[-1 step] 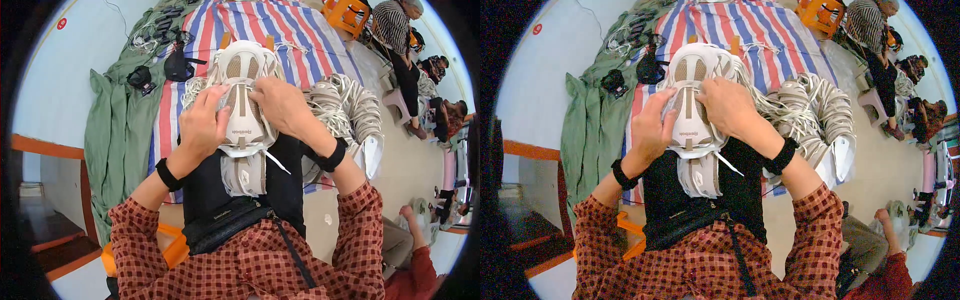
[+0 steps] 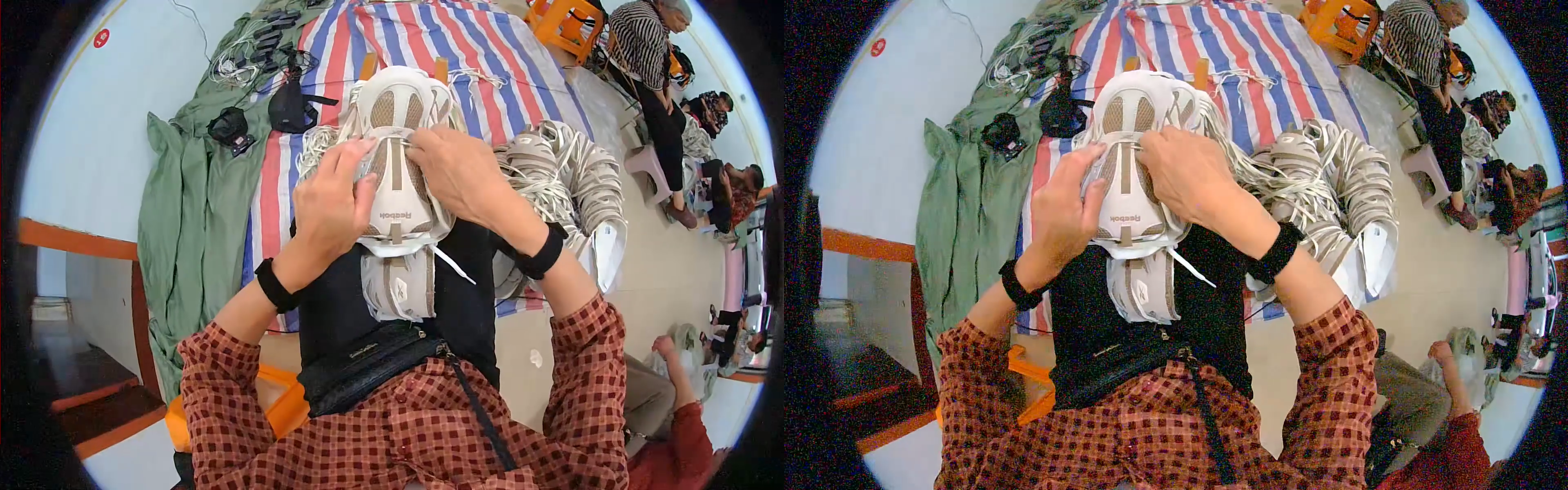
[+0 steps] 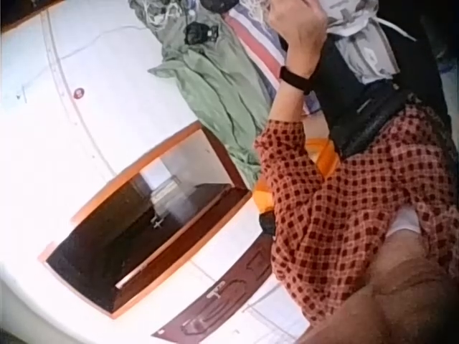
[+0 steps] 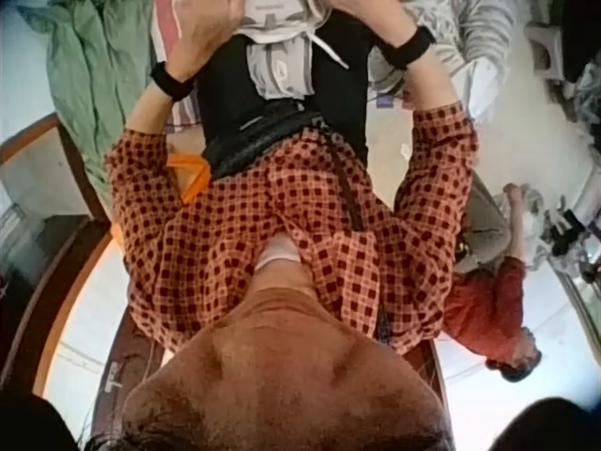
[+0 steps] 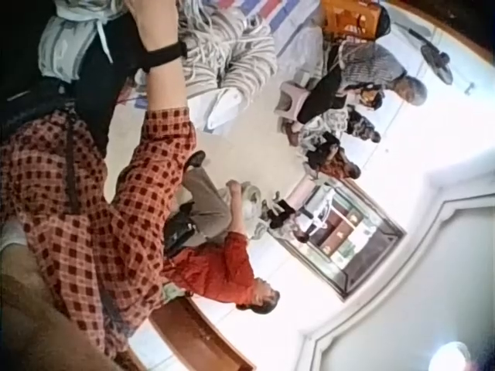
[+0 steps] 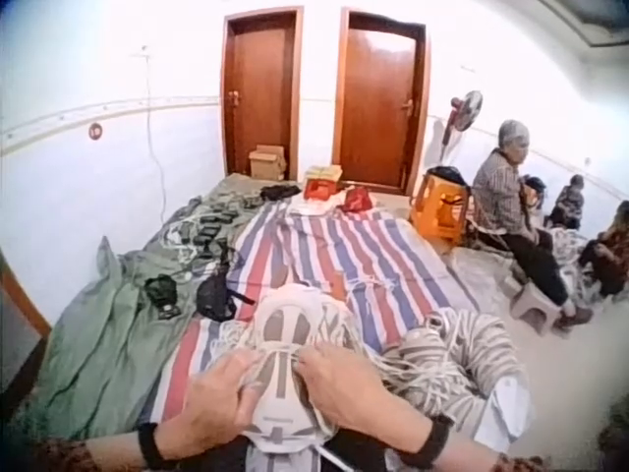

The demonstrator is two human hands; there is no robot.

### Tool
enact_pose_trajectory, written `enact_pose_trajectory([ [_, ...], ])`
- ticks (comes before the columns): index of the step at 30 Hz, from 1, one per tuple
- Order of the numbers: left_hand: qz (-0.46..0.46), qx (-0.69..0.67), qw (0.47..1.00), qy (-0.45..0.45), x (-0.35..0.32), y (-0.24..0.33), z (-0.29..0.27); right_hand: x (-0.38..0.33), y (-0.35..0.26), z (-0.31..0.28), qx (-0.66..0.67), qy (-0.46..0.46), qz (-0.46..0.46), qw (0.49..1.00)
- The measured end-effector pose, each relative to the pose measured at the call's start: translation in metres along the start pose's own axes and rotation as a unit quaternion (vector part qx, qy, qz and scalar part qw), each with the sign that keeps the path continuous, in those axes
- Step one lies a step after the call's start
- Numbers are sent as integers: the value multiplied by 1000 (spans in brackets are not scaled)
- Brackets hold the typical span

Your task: Threading laces through the eyelets of a new shoe and preparing it for packaging.

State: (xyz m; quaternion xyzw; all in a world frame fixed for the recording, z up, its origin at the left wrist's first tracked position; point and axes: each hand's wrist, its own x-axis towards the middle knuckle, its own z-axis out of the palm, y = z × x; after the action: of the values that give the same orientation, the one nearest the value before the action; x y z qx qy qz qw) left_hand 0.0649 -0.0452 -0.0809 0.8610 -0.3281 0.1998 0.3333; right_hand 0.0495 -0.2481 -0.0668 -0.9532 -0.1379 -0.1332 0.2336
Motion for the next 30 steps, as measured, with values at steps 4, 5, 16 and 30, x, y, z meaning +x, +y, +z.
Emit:
enact_pose_trajectory([
  [4,-4,4,1000,8,-1,4,4,19,13,9,-54,-33,-131,989],
  [5,-4,17,1000,13,-1,3,5,21,11,9,-55,-32,-135,989],
  [16,-8,21,1000,-15,-6,5,1,21,-11,3,60,-39,-30,997],
  [30,-11,-4,1000,-12,-2,7,-2,9,-8,19,148,71,89,982],
])
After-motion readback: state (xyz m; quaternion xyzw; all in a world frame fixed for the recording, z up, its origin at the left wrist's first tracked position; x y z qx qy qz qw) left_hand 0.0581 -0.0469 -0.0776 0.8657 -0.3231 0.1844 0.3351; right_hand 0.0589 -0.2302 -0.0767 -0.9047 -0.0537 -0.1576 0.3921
